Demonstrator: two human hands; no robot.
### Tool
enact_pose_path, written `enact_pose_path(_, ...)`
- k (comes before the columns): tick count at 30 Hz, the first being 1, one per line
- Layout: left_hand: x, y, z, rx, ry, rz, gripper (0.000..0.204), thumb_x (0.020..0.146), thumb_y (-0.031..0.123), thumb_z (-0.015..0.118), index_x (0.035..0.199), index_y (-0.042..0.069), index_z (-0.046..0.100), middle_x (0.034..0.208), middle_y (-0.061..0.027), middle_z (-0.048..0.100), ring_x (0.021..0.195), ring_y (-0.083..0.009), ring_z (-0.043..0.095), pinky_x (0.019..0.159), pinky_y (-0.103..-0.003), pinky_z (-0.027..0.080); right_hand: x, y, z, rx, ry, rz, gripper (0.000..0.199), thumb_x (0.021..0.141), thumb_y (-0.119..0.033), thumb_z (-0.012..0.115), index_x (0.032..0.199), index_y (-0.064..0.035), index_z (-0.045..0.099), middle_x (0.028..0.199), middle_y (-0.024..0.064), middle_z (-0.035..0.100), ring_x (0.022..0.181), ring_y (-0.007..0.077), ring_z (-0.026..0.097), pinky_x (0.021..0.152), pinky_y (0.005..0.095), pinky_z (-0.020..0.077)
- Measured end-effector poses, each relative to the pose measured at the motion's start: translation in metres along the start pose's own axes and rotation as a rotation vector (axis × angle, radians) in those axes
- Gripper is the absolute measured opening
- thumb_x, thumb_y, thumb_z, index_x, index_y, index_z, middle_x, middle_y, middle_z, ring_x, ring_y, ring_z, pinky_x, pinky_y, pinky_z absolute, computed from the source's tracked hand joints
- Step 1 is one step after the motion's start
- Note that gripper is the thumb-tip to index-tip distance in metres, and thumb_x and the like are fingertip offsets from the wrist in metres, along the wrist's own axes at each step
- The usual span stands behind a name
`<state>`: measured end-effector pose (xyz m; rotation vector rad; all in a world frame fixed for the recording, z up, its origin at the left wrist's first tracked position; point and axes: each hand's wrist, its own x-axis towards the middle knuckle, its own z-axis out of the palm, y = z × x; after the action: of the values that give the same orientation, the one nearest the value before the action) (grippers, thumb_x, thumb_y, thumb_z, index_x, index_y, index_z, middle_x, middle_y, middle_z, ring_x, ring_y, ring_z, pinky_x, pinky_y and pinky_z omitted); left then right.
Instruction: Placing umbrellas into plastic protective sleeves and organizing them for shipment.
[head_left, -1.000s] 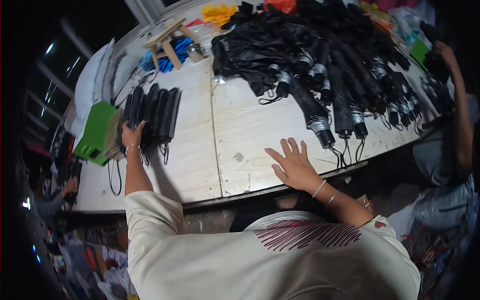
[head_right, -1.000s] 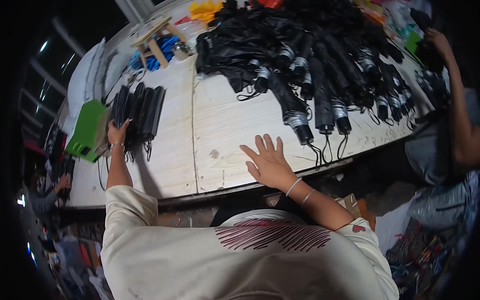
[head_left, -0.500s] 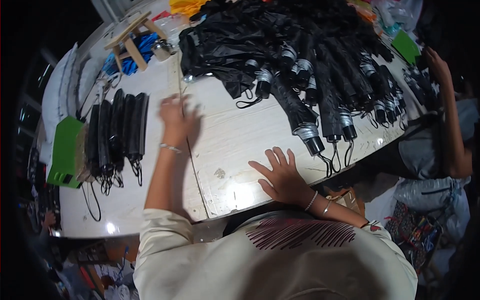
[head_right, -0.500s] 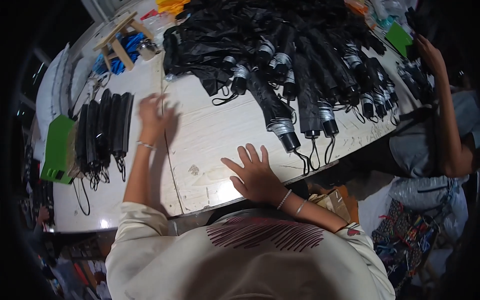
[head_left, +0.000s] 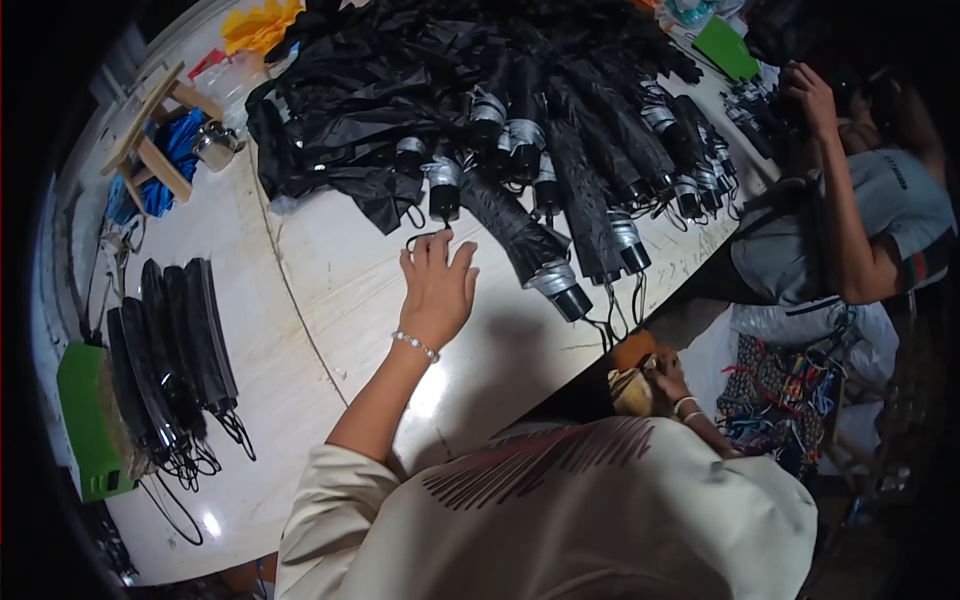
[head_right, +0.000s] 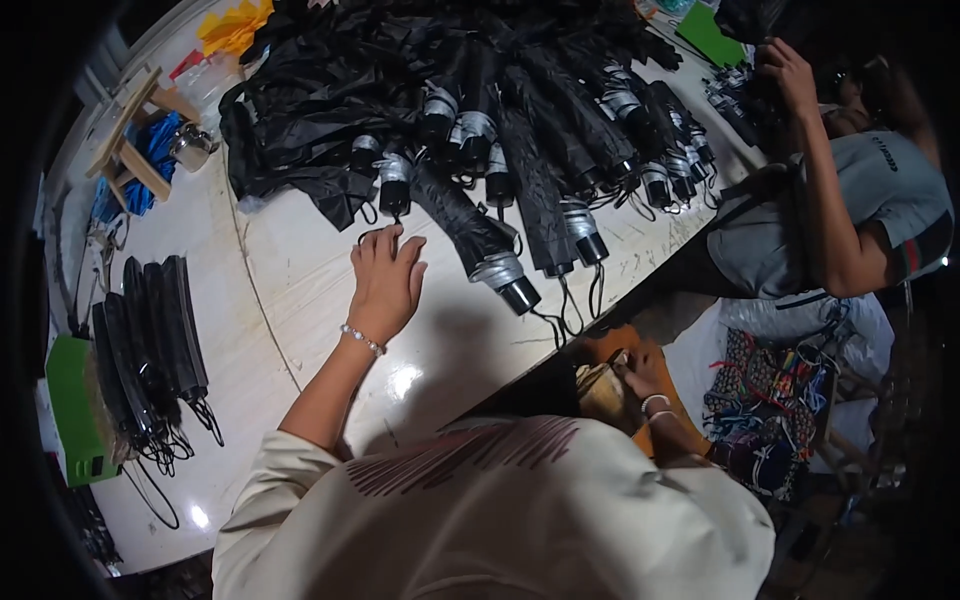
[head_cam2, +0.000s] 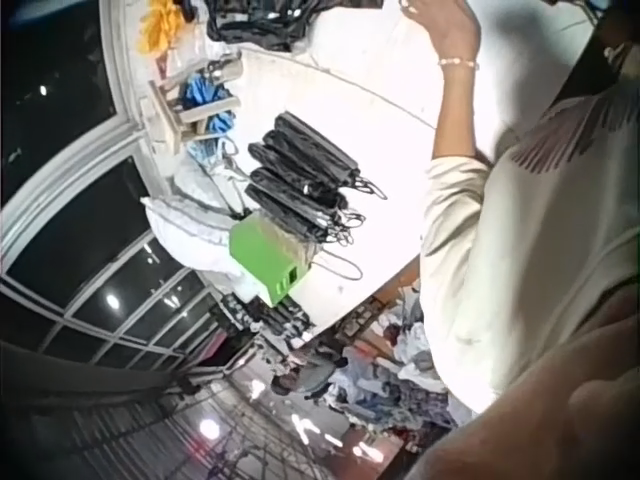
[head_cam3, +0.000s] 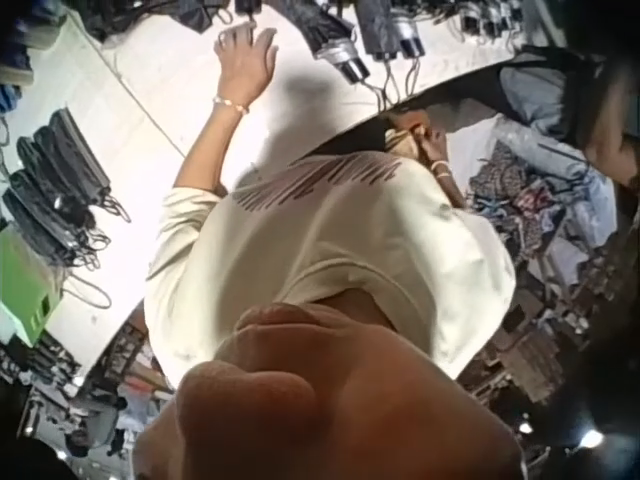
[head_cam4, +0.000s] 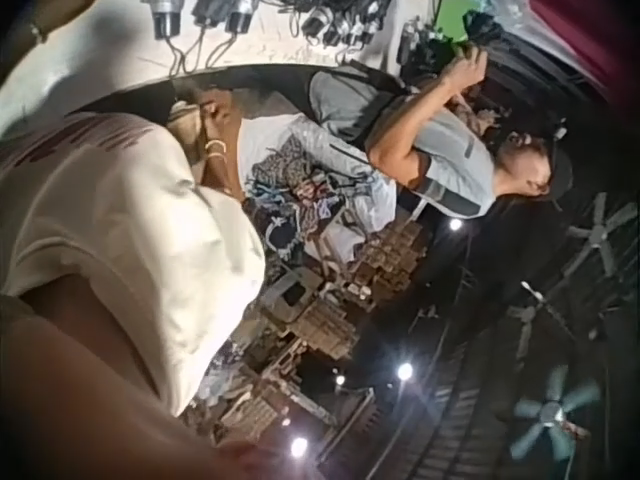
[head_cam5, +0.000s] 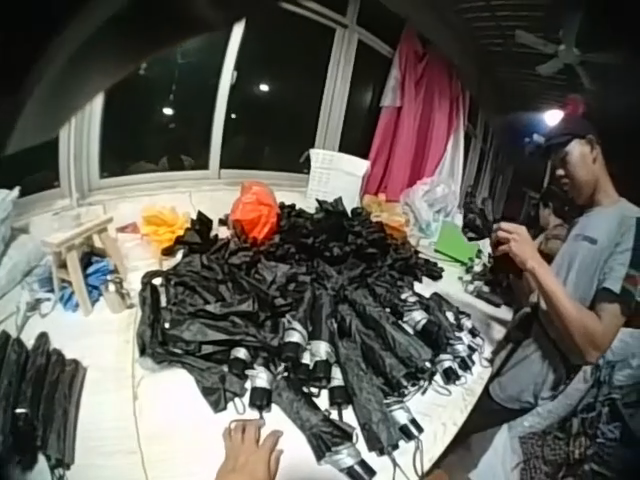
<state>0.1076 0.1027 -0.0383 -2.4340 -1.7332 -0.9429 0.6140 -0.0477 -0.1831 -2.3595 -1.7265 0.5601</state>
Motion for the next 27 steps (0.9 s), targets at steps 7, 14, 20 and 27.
enact_pose_path(7, -0.003, -0.002, -0.009, 0.0, -0.047, -0.035, 0.032, 0.087, 0.018, 0.059, 0.117, 0.009, 0.055, 0.127, -0.0165, 0.043, 0.112, -0.0362, 0.041, 0.1, -0.057, 0.031, 0.047, 0.064, 0.063, -0.039, 0.014, 0.213, 0.038, 0.084, -0.031, 0.053, 0.113, -0.0066, 0.061, 0.099, 0.0138, 0.066, 0.088, 0.0303, 0.06, 0.083, 0.0346, 0.0455)
enact_pose_path(14, -0.002, 0.0, -0.008, -0.009, -0.077, -0.056, 0.033, 0.086, 0.019, 0.06, 0.117, 0.009, 0.055, 0.128, -0.0161, 0.043, 0.113, -0.036, 0.04, 0.1, -0.057, 0.031, 0.045, 0.071, 0.057, 0.215, -0.271, 0.208, 0.028, 0.084, -0.022, 0.049, 0.098, -0.0043, 0.066, 0.089, 0.0091, 0.069, 0.079, 0.0249, 0.06, 0.075, 0.0341, 0.0459)
enact_pose_path(20, 0.003, -0.001, -0.01, -0.035, -0.072, -0.055, 0.034, 0.086, 0.018, 0.06, 0.118, 0.01, 0.056, 0.13, -0.0155, 0.042, 0.113, -0.0358, 0.04, 0.098, -0.056, 0.032, 0.021, 0.173, 0.045, 0.203, -0.18, 0.225, 0.021, 0.088, -0.016, 0.049, 0.1, -0.003, 0.06, 0.096, 0.0096, 0.064, 0.082, 0.0245, 0.057, 0.078, 0.0309, 0.0454)
enact_pose_path(27, 0.005, -0.003, -0.011, -0.011, -0.137, -0.078, 0.038, 0.085, 0.017, 0.06, 0.122, 0.01, 0.057, 0.134, -0.0156, 0.041, 0.115, -0.0362, 0.039, 0.096, -0.057, 0.033, -0.004, 0.162, 0.041, 0.074, -0.075, 0.209, 0.023, 0.086, -0.015, 0.052, 0.104, -0.0033, 0.059, 0.098, 0.011, 0.062, 0.084, 0.0265, 0.056, 0.08, 0.0328, 0.0449)
